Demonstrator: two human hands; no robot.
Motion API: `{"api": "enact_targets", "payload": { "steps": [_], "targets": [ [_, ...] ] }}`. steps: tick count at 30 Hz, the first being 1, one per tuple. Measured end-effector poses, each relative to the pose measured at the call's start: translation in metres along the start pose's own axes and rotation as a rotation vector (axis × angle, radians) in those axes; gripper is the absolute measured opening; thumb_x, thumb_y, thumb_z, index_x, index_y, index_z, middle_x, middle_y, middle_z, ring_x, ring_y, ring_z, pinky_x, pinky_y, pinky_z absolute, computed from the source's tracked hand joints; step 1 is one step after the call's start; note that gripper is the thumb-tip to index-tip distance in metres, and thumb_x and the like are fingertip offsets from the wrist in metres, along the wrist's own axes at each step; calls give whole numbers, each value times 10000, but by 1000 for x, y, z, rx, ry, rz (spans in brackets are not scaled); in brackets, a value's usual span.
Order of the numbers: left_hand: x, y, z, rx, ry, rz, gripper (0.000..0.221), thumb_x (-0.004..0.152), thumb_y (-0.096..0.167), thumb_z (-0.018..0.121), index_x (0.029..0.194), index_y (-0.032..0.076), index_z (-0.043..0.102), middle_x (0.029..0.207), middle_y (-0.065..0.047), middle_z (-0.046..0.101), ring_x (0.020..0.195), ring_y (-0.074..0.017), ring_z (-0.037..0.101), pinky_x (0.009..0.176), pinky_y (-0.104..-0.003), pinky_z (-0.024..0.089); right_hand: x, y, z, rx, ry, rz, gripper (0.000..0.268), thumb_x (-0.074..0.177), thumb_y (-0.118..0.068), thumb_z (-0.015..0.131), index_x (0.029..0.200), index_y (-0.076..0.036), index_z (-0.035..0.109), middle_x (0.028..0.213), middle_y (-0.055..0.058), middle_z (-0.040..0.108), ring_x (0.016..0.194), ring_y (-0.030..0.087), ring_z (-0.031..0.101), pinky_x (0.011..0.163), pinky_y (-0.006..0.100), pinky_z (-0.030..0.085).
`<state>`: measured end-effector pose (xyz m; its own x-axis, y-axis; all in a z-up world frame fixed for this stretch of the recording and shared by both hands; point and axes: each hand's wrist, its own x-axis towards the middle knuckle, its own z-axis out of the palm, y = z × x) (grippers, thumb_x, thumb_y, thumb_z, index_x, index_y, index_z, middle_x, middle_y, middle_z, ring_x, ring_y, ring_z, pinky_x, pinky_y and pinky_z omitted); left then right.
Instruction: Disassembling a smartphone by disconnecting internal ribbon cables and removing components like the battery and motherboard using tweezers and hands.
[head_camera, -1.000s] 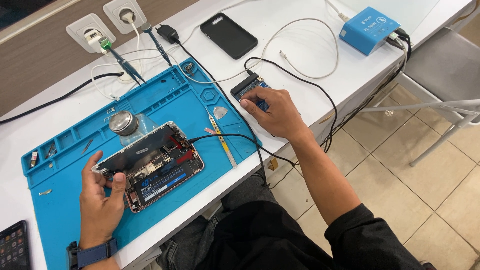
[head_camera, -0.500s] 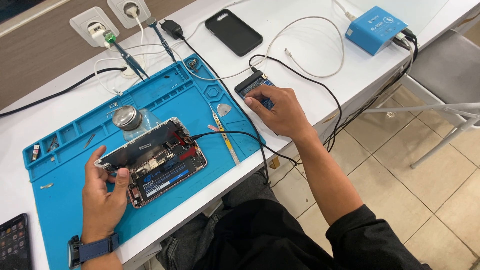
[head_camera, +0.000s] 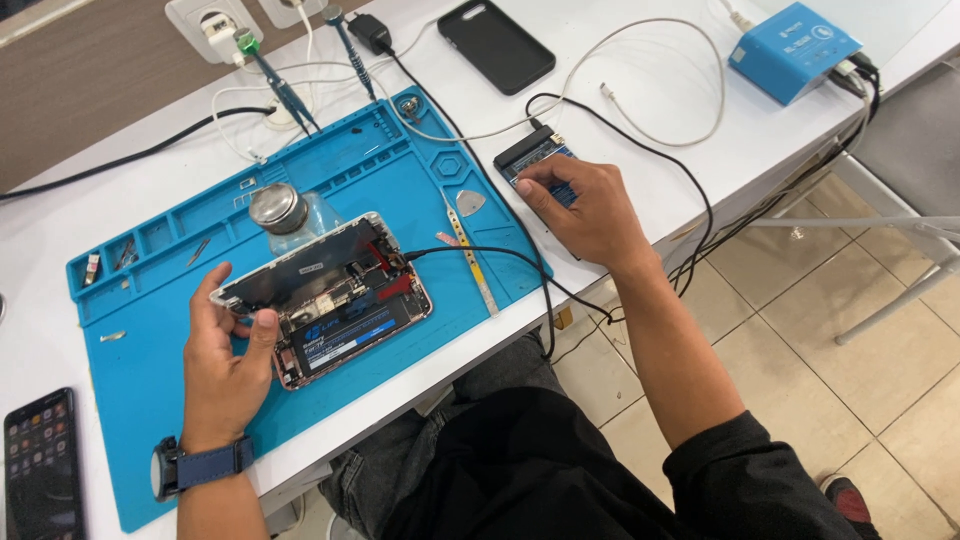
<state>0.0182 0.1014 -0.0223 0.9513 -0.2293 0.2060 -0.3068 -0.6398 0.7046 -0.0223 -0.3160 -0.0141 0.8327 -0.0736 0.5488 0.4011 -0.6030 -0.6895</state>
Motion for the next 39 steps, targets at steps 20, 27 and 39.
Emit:
{"api": "enact_targets", "payload": {
  "steps": [20, 27, 39],
  "targets": [
    [-16, 45, 8, 149, 662, 474, 795, 911, 459, 712, 1460, -59, 462, 1380, -228, 465, 1224, -404, 492, 956, -521, 438, 21, -99, 37, -37, -353, -33, 277, 859, -38, 768, 1121, 45, 737, 1043, 287, 760, 980, 455, 749, 798, 544, 624],
    [0, 87, 39, 70, 141, 334, 236, 992, 248, 672, 1081, 31, 694, 1019, -102, 692, 912, -273, 663, 749, -409, 529, 36, -86, 71, -264, -616, 205, 361, 954, -310, 676, 1198, -46, 713, 1061, 139, 798, 987, 268, 784, 781, 388, 645],
    [30, 93, 46, -42, -297, -172, 433, 855, 308, 799, 1253, 140, 761, 602, 20, 628, 481, -66, 466, 486, -284, 434, 34, -78, 68, -90, -651, 142, 218, 992, -251, 628, 1052, -60, 714, 887, 88, 780, 706, 244, 720, 607, 376, 550]
  ]
}}
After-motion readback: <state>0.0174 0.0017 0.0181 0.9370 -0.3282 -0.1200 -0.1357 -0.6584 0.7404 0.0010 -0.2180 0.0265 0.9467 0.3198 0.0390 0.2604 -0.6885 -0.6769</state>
